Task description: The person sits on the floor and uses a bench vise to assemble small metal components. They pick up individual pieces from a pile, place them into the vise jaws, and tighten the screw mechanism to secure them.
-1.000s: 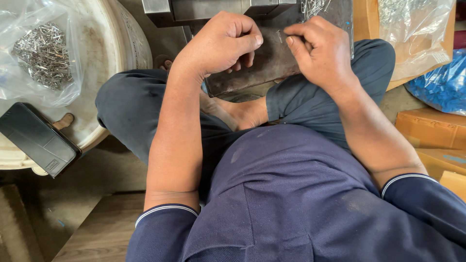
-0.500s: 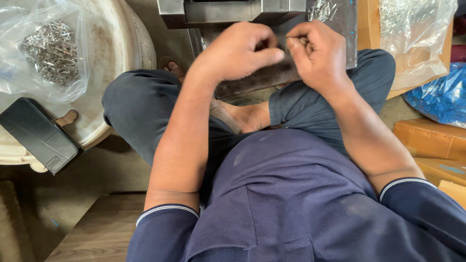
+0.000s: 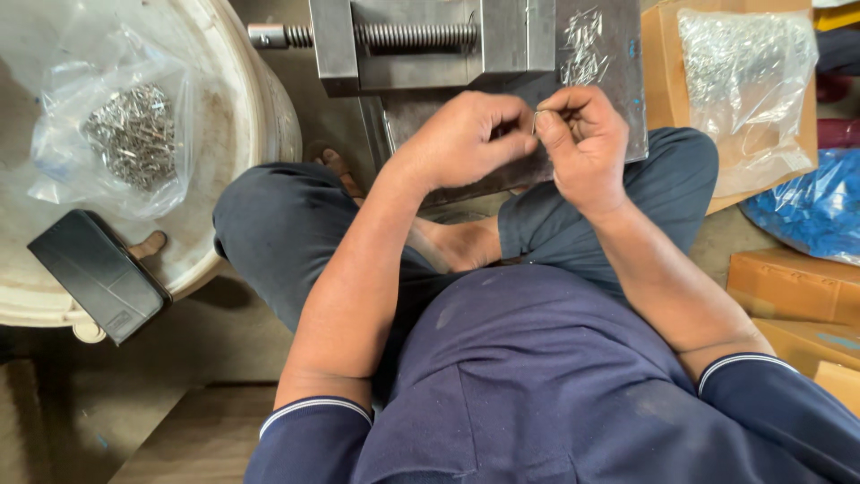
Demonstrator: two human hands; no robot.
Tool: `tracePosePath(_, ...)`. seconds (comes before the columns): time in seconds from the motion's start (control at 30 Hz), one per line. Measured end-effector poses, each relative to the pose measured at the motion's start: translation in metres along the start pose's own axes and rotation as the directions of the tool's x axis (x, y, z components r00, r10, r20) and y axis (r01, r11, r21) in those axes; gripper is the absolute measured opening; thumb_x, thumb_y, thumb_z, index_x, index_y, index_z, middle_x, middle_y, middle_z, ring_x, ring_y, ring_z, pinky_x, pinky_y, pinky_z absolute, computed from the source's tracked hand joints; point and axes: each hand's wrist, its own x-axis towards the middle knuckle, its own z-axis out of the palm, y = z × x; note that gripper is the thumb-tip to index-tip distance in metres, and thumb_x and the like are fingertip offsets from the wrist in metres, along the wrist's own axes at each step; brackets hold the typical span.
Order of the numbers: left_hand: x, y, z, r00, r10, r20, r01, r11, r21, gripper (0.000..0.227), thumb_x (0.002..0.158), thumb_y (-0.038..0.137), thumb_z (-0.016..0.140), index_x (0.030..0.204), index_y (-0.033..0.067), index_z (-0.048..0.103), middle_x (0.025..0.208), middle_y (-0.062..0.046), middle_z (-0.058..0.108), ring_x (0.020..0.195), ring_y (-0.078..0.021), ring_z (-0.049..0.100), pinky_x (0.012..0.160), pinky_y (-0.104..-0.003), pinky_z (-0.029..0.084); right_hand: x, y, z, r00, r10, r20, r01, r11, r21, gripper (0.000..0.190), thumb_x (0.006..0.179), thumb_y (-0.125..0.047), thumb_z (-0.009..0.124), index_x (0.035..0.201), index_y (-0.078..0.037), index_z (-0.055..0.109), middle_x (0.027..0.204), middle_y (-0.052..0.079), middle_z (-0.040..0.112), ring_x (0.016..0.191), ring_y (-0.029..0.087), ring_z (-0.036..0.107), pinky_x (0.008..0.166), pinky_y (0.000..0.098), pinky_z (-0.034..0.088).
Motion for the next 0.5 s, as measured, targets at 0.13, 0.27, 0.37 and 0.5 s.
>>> tracePosePath(0.13, 0.0, 0.004, 0.002, 0.997, -0.069, -0.021, 0.07, 0.995, 0.068, 0.014, 0.092, 0.019, 0.075, 0.097, 0.0068, 0.073, 0.075, -0.008, 0.07, 0.062, -0.0202, 0.065, 0.059, -0.034, 0.05, 0.0, 0.001, 0.005, 1.0, -0.004, -0.005, 0.004, 1.0, 0.008, 0.011, 0.11, 0.001, 0.064, 0.118, 0.001, 0.058, 0.104, 0.002, 0.064, 0.088, 0.004, 0.06, 0.079, 0.0202, 0.051)
tracePosePath(0.27, -0.002, 0.008, 0.002, 0.995, -0.092, -0.042, 0.094, 0.994, 0.052, 0.013, 0.092, 0.019, 0.073, 0.095, 0.0069, 0.071, 0.075, -0.009, 0.07, 0.064, -0.0258, 0.065, 0.06, -0.037, 0.05, 0.002, -0.009, 0.006, 1.0, 0.015, 0.019, -0.014, 0.999, -0.042, 0.009, 0.109, -0.001, 0.066, 0.116, 0.001, 0.06, 0.102, 0.002, 0.065, 0.086, 0.003, 0.058, 0.075, 0.0199, 0.047)
tracePosePath(0.37, 0.0, 0.009, 0.0, 0.997, -0.073, -0.035, 0.078, 0.98, 0.181, 0.012, 0.092, 0.018, 0.072, 0.094, 0.0064, 0.07, 0.079, -0.012, 0.071, 0.069, -0.0331, 0.066, 0.06, -0.041, 0.05, 0.008, -0.024, 0.0, 0.993, -0.063, 0.095, 0.087, 0.959, -0.269, 0.01, 0.106, -0.004, 0.07, 0.111, 0.001, 0.064, 0.099, 0.004, 0.067, 0.084, 0.006, 0.061, 0.074, 0.0223, 0.05)
tracePosePath(0.5, 0.0, 0.011, 0.002, 0.998, -0.008, -0.062, 0.026, 0.957, 0.289, 0.011, 0.09, 0.017, 0.072, 0.091, 0.0062, 0.069, 0.081, -0.013, 0.071, 0.074, -0.0373, 0.067, 0.062, -0.045, 0.051, 0.016, -0.038, -0.006, 0.987, -0.058, 0.153, 0.126, 0.868, -0.48, 0.012, 0.102, -0.009, 0.076, 0.106, 0.0, 0.069, 0.096, 0.007, 0.069, 0.076, 0.01, 0.061, 0.069, 0.0247, 0.05)
